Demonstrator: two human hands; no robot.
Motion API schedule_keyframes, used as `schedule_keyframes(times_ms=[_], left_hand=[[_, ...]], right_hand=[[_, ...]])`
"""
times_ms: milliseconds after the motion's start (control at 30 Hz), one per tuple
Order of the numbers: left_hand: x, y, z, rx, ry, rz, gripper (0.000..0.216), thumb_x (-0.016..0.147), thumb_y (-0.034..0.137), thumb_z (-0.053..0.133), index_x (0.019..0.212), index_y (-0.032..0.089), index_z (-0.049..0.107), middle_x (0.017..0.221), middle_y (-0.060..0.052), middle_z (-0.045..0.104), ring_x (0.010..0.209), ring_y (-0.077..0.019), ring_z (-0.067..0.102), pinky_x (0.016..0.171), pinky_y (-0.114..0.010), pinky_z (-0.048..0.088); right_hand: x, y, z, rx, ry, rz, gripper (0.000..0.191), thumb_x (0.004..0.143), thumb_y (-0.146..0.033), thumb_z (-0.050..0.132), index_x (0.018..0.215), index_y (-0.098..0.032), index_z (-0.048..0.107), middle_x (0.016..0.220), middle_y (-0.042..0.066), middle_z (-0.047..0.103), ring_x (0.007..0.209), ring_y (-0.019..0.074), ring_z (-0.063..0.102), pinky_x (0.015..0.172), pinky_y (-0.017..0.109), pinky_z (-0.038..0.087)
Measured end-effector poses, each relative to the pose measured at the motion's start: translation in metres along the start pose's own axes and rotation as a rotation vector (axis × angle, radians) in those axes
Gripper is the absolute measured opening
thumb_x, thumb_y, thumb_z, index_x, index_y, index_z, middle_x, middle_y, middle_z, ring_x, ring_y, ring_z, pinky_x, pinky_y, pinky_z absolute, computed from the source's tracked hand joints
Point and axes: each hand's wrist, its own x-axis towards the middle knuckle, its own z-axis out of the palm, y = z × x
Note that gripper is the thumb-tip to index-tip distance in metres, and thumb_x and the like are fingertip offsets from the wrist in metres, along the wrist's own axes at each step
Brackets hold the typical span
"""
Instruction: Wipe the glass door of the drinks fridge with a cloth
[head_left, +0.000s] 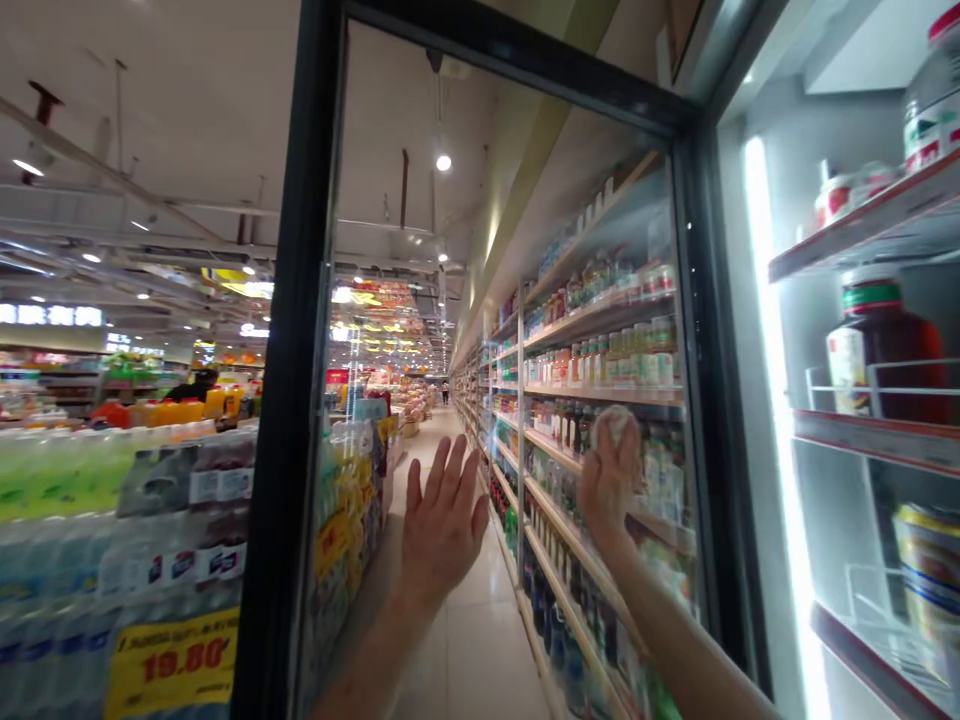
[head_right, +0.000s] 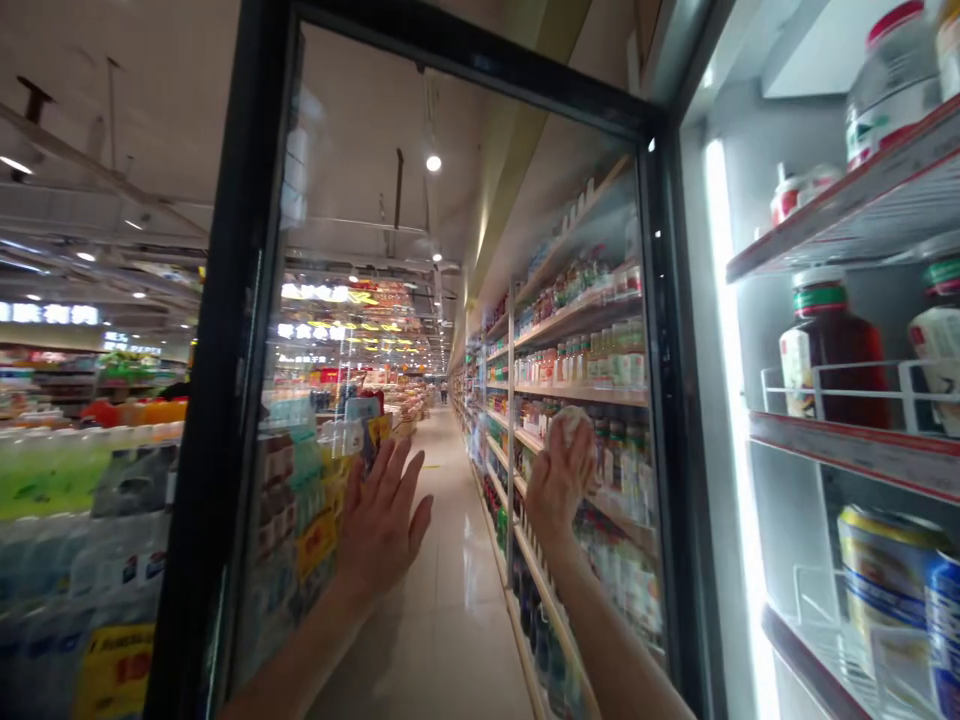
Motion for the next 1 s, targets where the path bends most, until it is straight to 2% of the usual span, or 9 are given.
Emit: schedule_keyframes(times_ms=[133,300,467,500,600,667,767,833,1000], left_hand=[[0.000,0.000,0.000,-0.013,-0.008,-0.006,0.044,0.087,0.026,0.045,0.129,0.015,0.045,0.132,-0.011,0.051,0.130,-0.0226,0.037,0.112,-0.043,0.016],[0.000,-0.002,0.000,-0.018,0.006,0.004,0.044,0.086,0.025,0.047,0.129,0.015,0.045,0.131,-0.011,0.052,0.130,-0.0221,0.037,0.112,-0.042,0.016],[-0.003,-0.004,0.000,-0.082,0.031,0.018,0.038,0.085,0.020,0.047,0.123,0.015,0.049,0.128,-0.012,0.054,0.130,-0.0223,0.037,0.110,-0.043,0.021],[-0.003,-0.004,-0.001,-0.094,0.036,0.025,0.036,0.085,0.020,0.048,0.121,0.015,0.050,0.127,-0.012,0.055,0.130,-0.0222,0.038,0.110,-0.043,0.022],[-0.004,-0.004,-0.003,-0.106,0.037,0.029,0.034,0.085,0.019,0.047,0.119,0.016,0.051,0.126,-0.011,0.056,0.129,-0.0211,0.039,0.110,-0.041,0.022],[-0.003,-0.003,-0.004,-0.107,0.031,0.020,0.035,0.085,0.019,0.047,0.120,0.017,0.050,0.126,-0.010,0.056,0.128,-0.0208,0.040,0.109,-0.041,0.023],[-0.003,-0.003,-0.005,-0.114,0.028,0.025,0.034,0.084,0.018,0.048,0.118,0.016,0.051,0.126,-0.012,0.056,0.128,-0.0221,0.040,0.108,-0.041,0.025],[-0.003,-0.002,-0.005,-0.111,0.035,0.031,0.033,0.084,0.018,0.048,0.116,0.015,0.052,0.125,-0.012,0.056,0.127,-0.0224,0.042,0.108,-0.041,0.025],[-0.002,-0.001,-0.006,-0.090,0.034,0.026,0.031,0.084,0.018,0.048,0.115,0.016,0.052,0.122,-0.010,0.059,0.124,-0.0216,0.045,0.108,-0.040,0.023]], right_hand=[[-0.009,-0.009,-0.002,0.073,-0.214,-0.396,0.059,0.087,-0.019,0.040,0.141,-0.036,0.024,0.150,0.003,0.026,0.138,0.0259,0.022,0.109,0.051,0.023],[-0.005,-0.013,-0.001,0.002,0.013,-0.026,0.053,0.089,-0.021,0.036,0.141,-0.026,0.029,0.150,0.012,0.022,0.138,0.0298,0.021,0.105,0.054,0.027],[-0.007,-0.018,-0.002,0.079,-0.221,-0.425,0.051,0.087,-0.018,0.040,0.136,-0.033,0.038,0.147,0.004,0.031,0.138,0.0249,0.021,0.110,0.049,0.021],[-0.005,-0.014,-0.001,0.068,-0.197,-0.386,0.051,0.087,-0.019,0.039,0.136,-0.032,0.038,0.147,0.004,0.031,0.138,0.0248,0.022,0.109,0.049,0.021],[0.002,-0.003,0.001,0.003,-0.017,-0.042,0.050,0.089,-0.022,0.035,0.139,-0.026,0.034,0.150,0.010,0.023,0.138,0.0280,0.021,0.106,0.052,0.026],[0.000,-0.005,0.001,0.001,0.001,0.000,0.053,0.088,-0.021,0.034,0.141,-0.024,0.030,0.151,0.011,0.020,0.138,0.0288,0.020,0.105,0.052,0.027],[-0.013,-0.018,-0.002,0.071,-0.185,-0.357,0.058,0.085,-0.017,0.040,0.140,-0.030,0.030,0.149,0.005,0.027,0.138,0.0261,0.022,0.109,0.049,0.023],[-0.015,-0.020,-0.003,0.088,-0.224,-0.439,0.058,0.084,-0.016,0.042,0.138,-0.033,0.033,0.148,0.003,0.030,0.138,0.0254,0.023,0.110,0.049,0.021],[0.002,-0.011,0.000,0.015,0.012,0.013,0.050,0.089,-0.021,0.034,0.139,-0.023,0.035,0.150,0.011,0.023,0.138,0.0289,0.021,0.106,0.053,0.025]])
